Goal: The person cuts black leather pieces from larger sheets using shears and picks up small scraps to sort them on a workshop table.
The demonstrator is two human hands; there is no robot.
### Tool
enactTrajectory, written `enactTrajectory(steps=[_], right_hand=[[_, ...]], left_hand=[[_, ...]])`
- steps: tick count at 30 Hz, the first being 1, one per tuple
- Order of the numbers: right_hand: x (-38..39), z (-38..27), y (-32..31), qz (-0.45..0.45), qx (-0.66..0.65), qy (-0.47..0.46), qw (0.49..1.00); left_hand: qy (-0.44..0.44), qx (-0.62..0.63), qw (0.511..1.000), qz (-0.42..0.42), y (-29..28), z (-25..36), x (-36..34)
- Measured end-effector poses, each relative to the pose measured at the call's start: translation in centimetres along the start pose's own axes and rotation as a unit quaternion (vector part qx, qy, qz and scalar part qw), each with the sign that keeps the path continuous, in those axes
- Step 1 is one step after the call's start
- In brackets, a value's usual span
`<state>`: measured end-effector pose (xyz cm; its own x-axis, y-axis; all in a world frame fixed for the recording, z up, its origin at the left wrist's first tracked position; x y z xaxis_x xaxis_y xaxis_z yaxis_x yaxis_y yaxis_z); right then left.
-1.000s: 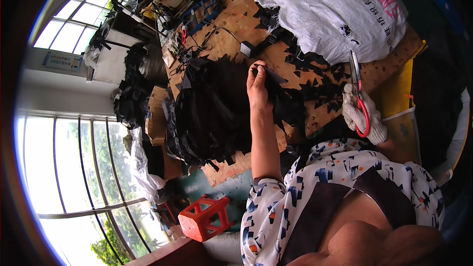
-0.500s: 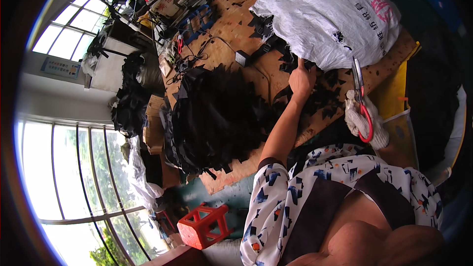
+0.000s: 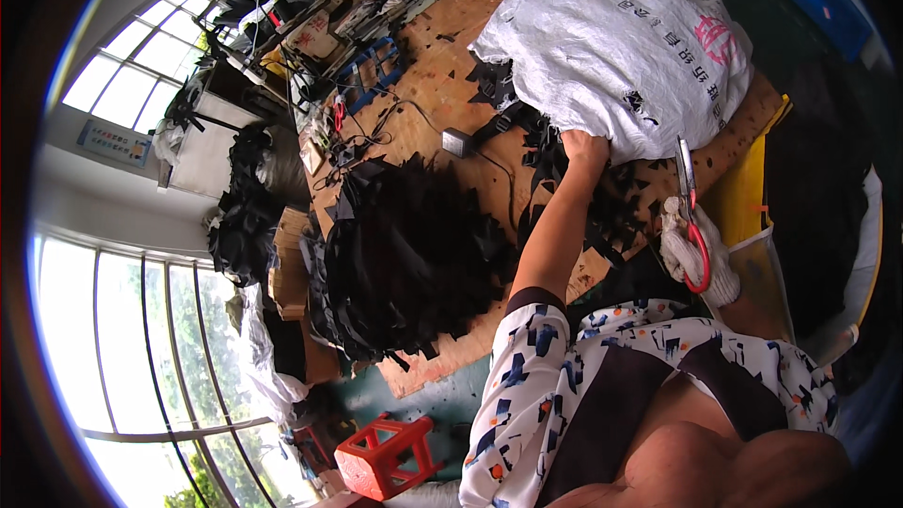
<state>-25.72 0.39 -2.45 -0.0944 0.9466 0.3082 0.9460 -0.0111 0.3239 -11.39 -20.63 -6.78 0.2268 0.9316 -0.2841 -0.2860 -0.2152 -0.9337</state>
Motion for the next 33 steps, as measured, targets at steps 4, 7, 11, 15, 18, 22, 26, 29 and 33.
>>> enactTrajectory(steps=[4,7,11,15,18,22,26,29,33], right_hand=[[0.5,0.7,0.0,0.029,-0.005,0.002,1.0],[1.1,0.3,0.6,0.007,0.035,-0.04,0.999],[1.7,-0.7,2.9,-0.013,0.157,-0.096,0.983],[0.3,1.2,-0.6,0.048,0.063,-0.054,0.995],[0.2,1.6,-0.8,0.043,-0.018,-0.015,0.999],[0.5,0.7,-0.2,-0.015,-0.114,0.027,0.993],[1.9,0.1,0.8,0.02,-0.003,-0.043,0.999],[2.2,-0.2,1.2,0.005,-0.002,-0.025,1.0],[2.3,-0.1,1.6,0.017,0.085,-0.105,0.991]], left_hand=[[0.019,-0.038,0.999,-0.016,1.1,0.0,-1.3],[0.056,-0.008,0.998,-0.016,1.1,0.8,-1.6],[-0.032,0.044,0.999,0.005,0.1,-1.4,-2.3],[-0.06,0.055,0.996,0.024,-1.8,-0.5,-1.7],[0.058,-0.031,0.997,0.045,-4.3,-1.9,1.0],[0.005,-0.05,0.998,-0.023,-5.1,-4.6,5.0],[-0.072,-0.056,0.995,0.049,-4.8,-5.9,8.5],[-0.143,-0.046,0.988,0.022,-6.2,-7.9,9.0],[-0.105,-0.067,0.992,0.009,-5.6,-8.0,9.4]])
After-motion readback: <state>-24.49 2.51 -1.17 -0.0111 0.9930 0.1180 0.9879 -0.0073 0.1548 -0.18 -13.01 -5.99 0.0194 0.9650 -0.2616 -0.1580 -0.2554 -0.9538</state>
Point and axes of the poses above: each hand's wrist, its own x-axis away from the middle knuckle, its own y-axis out of the palm, z = x × y, the point moved 3 cm from there along -x, towards the middle knuckle, and after that the axes turned 2 degrees about z, right-handed, at the moved point
